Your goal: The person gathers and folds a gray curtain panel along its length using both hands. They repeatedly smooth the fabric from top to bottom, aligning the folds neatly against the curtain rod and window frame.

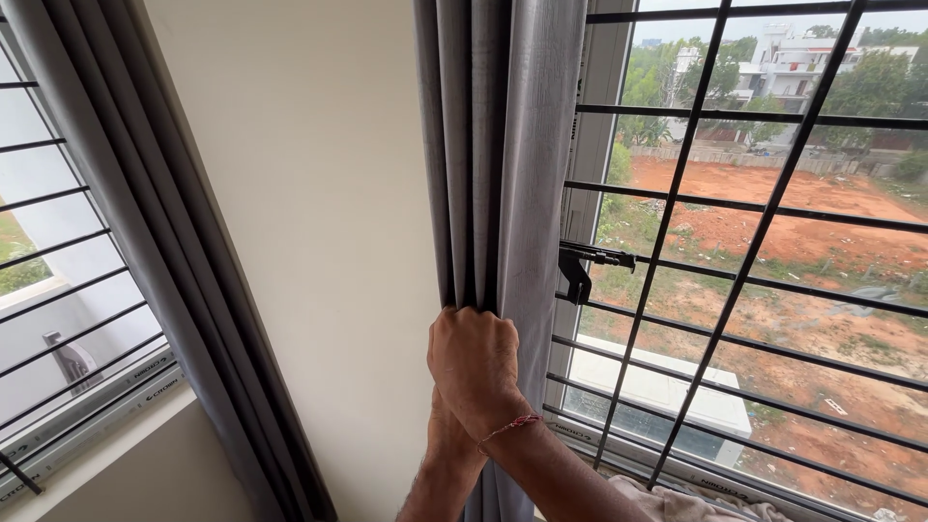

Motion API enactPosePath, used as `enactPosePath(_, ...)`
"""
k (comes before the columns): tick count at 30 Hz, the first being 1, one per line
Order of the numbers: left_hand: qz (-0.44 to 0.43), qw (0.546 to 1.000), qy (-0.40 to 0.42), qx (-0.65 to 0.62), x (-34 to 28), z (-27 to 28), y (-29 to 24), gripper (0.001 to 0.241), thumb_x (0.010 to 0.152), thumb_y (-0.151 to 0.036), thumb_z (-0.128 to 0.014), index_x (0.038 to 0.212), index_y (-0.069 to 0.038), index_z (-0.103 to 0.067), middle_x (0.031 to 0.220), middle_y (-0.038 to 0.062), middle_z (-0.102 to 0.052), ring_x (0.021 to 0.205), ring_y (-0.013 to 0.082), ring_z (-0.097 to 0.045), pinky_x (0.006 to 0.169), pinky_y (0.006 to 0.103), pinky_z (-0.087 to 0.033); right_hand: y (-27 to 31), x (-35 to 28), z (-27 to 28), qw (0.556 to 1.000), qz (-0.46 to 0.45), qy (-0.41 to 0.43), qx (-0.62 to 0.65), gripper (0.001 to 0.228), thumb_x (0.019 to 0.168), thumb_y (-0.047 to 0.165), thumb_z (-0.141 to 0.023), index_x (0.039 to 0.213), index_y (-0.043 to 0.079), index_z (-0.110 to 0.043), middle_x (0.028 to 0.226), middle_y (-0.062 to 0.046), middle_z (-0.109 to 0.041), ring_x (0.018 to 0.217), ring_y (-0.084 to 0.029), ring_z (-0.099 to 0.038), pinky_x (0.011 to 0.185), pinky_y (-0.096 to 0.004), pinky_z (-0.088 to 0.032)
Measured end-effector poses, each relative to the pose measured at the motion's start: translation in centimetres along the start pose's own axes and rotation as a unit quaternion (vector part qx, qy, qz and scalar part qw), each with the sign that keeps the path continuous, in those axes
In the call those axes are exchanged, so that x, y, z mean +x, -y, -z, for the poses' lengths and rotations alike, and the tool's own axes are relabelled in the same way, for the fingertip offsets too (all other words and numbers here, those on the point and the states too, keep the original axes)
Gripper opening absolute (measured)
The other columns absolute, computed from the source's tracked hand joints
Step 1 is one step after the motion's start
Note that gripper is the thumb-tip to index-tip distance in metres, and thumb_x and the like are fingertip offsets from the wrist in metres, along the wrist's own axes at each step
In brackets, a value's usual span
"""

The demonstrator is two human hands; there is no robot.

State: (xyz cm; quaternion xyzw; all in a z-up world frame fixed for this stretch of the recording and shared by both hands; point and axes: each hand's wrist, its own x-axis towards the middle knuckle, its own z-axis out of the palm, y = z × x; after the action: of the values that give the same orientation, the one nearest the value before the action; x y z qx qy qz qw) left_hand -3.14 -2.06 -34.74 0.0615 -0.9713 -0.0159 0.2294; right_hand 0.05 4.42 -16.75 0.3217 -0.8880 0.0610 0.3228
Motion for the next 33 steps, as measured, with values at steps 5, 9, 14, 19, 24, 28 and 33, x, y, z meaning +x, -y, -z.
enactPosePath(5, 0.001, 0.999, 0.035, -0.028, -0.7, 1.1, -0.5, 0.025, 0.097, -0.022, -0.065, 0.120, -0.013, -0.059, 0.111, 0.000, -0.063, 0.108, 0.0194, -0.059, 0.094, 0.0402, -0.050, -0.9, 0.0, -1.2, 1.000, 0.004, -0.004, 0.003, 0.033, 0.090, 0.019, -0.068, 0.059, 0.012, -0.063, 0.041, -0.003, -0.059, 0.035, -0.013, -0.060, 0.030, -0.028, -0.047)
enactPosePath(9, -0.030, 0.999, 0.035, 0.027, -1.3, 0.8, -0.5, 0.017, 0.099, -0.020, -0.063, 0.114, -0.012, -0.063, 0.106, 0.000, -0.064, 0.103, 0.0188, -0.060, 0.092, 0.0416, -0.051, 0.6, -2.0, -2.1, 1.000, 0.001, 0.014, 0.011, 0.035, 0.092, 0.020, -0.068, 0.058, 0.012, -0.063, 0.041, -0.003, -0.059, 0.035, -0.013, -0.059, 0.031, -0.028, -0.046)
enactPosePath(14, -0.036, 0.997, 0.054, 0.047, -1.6, -0.8, -0.2, 0.016, 0.098, -0.020, -0.064, 0.112, -0.013, -0.065, 0.104, -0.001, -0.065, 0.102, 0.0187, -0.060, 0.091, 0.0431, -0.051, 0.4, -2.7, -3.0, 1.000, -0.001, 0.027, 0.015, 0.037, 0.094, 0.021, -0.067, 0.058, 0.012, -0.064, 0.041, -0.003, -0.059, 0.035, -0.013, -0.059, 0.031, -0.028, -0.046)
enactPosePath(19, -0.038, 0.991, 0.109, 0.062, -2.5, -3.1, 0.1, 0.013, 0.103, -0.020, -0.061, 0.113, -0.014, -0.066, 0.107, -0.001, -0.066, 0.106, 0.0191, -0.060, 0.095, 0.0432, -0.050, 0.6, -3.1, -3.6, 0.999, -0.003, 0.039, 0.022, 0.039, 0.095, 0.022, -0.066, 0.058, 0.012, -0.064, 0.041, -0.003, -0.059, 0.035, -0.013, -0.059, 0.032, -0.028, -0.046)
enactPosePath(24, -0.035, 0.999, 0.006, 0.021, -3.1, -5.8, 0.5, 0.024, 0.091, -0.023, -0.067, 0.112, -0.013, -0.067, 0.106, 0.000, -0.066, 0.104, 0.0208, -0.059, 0.090, 0.0437, -0.049, 0.9, -3.4, -4.1, 0.998, -0.005, 0.052, 0.030, 0.041, 0.097, 0.023, -0.065, 0.058, 0.011, -0.064, 0.041, -0.003, -0.059, 0.035, -0.013, -0.059, 0.033, -0.028, -0.046)
enactPosePath(28, -0.019, 0.988, 0.150, 0.038, -3.6, -4.3, 0.3, 0.018, 0.103, -0.025, -0.061, 0.116, -0.014, -0.066, 0.108, -0.002, -0.066, 0.107, 0.0185, -0.059, 0.097, 0.0431, -0.049, 0.8, -3.3, -4.5, 0.997, -0.006, 0.064, 0.038, 0.043, 0.099, 0.023, -0.064, 0.058, 0.011, -0.065, 0.041, -0.003, -0.059, 0.035, -0.013, -0.059, 0.033, -0.028, -0.046)
enactPosePath(33, -0.058, 0.995, 0.003, 0.076, -4.3, -7.6, 0.8, 0.020, 0.086, -0.026, -0.068, 0.104, -0.016, -0.068, 0.105, -0.003, -0.067, 0.102, 0.0212, -0.060, 0.093, 0.0469, -0.048, 1.3, -4.5, -4.8, 0.994, -0.003, 0.101, 0.034, 0.042, 0.100, 0.024, -0.063, 0.060, 0.012, -0.065, 0.043, -0.003, -0.059, 0.037, -0.012, -0.059, 0.036, -0.029, -0.045)
